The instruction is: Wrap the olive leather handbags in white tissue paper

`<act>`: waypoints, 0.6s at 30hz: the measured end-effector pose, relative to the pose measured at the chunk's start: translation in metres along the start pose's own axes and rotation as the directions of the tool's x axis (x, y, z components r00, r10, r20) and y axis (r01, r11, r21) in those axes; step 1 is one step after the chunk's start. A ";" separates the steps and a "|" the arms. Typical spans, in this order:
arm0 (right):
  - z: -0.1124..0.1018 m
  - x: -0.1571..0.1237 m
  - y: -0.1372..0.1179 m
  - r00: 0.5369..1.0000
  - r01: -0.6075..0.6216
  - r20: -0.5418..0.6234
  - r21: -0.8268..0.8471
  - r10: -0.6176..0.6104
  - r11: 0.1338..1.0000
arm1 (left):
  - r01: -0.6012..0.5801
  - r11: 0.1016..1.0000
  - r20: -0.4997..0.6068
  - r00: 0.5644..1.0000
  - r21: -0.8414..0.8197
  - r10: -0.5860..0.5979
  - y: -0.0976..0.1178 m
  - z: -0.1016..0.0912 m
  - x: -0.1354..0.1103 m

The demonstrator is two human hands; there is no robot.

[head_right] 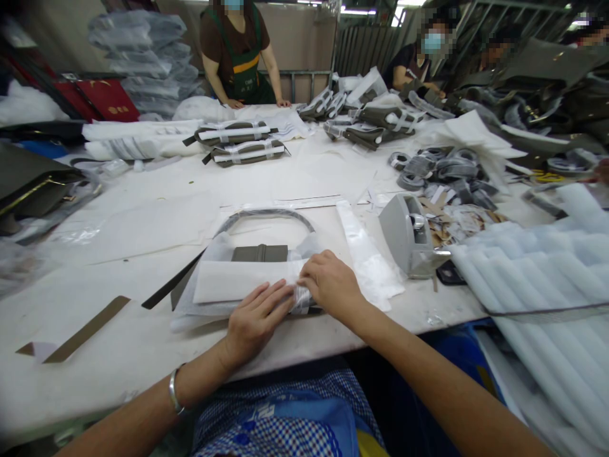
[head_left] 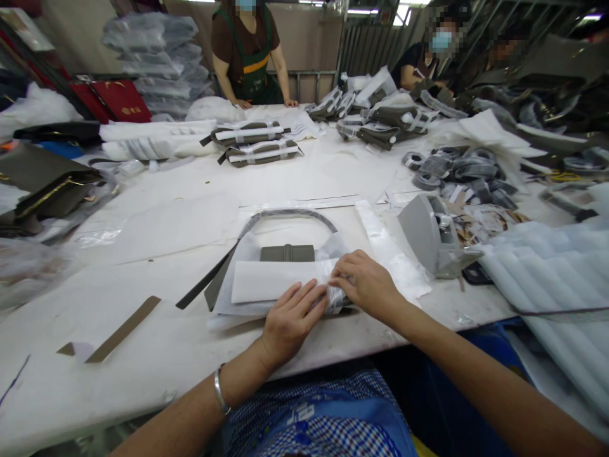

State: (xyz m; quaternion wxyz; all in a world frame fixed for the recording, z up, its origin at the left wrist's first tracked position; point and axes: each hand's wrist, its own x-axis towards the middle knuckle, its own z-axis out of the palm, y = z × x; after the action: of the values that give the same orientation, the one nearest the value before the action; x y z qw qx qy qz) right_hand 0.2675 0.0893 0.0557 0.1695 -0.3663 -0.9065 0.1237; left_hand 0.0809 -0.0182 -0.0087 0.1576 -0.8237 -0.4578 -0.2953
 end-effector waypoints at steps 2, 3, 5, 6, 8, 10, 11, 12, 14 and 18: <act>-0.004 0.009 0.003 0.991 -0.067 0.119 0.043 0.062 0.997 | -0.003 1.000 -0.004 1.000 -0.008 0.003 -0.001 -0.001 0.000; -0.006 0.015 0.004 0.980 -0.098 0.180 0.056 0.087 0.994 | -0.006 1.000 -0.010 1.000 -0.008 0.006 -0.001 -0.002 0.000; -0.011 0.026 0.006 0.952 -0.141 0.284 0.064 0.118 0.988 | -0.016 1.000 -0.010 1.000 -0.001 0.015 -0.001 -0.004 0.001; -0.013 0.031 0.007 0.935 -0.155 0.330 0.063 0.126 0.986 | -0.021 1.000 0.000 1.000 0.005 0.021 -0.001 -0.004 0.001; -0.016 0.041 0.008 0.897 -0.172 0.423 0.064 0.129 0.983 | -0.030 0.999 0.029 0.999 0.014 0.030 -0.001 -0.006 0.003; -0.018 0.047 0.010 0.870 -0.166 0.482 0.087 0.104 0.982 | -0.016 1.000 0.044 0.999 0.018 0.015 0.000 -0.006 0.005; -0.017 0.048 0.011 0.869 -0.156 0.487 0.113 0.082 0.981 | -0.001 1.000 0.042 0.999 0.017 0.000 0.001 -0.006 0.006; -0.017 0.046 0.012 0.880 -0.147 0.470 0.144 0.063 0.979 | 0.015 1.000 0.039 0.999 0.013 -0.015 0.002 -0.007 0.007; -0.016 0.037 0.014 0.922 -0.126 0.386 0.217 0.033 0.968 | 0.043 0.999 0.026 0.999 0.002 -0.043 0.003 -0.007 0.008; -0.016 0.003 0.020 0.990 -0.035 0.142 0.355 -0.017 0.934 | 0.079 0.997 0.018 0.997 -0.015 -0.079 0.005 -0.007 0.008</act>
State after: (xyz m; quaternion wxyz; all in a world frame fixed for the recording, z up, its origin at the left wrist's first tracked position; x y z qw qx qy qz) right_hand 0.2841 0.1068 0.0638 0.1669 -0.3240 -0.8772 0.3126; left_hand 0.0858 -0.0188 0.0021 0.1354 -0.8088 -0.4890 -0.2974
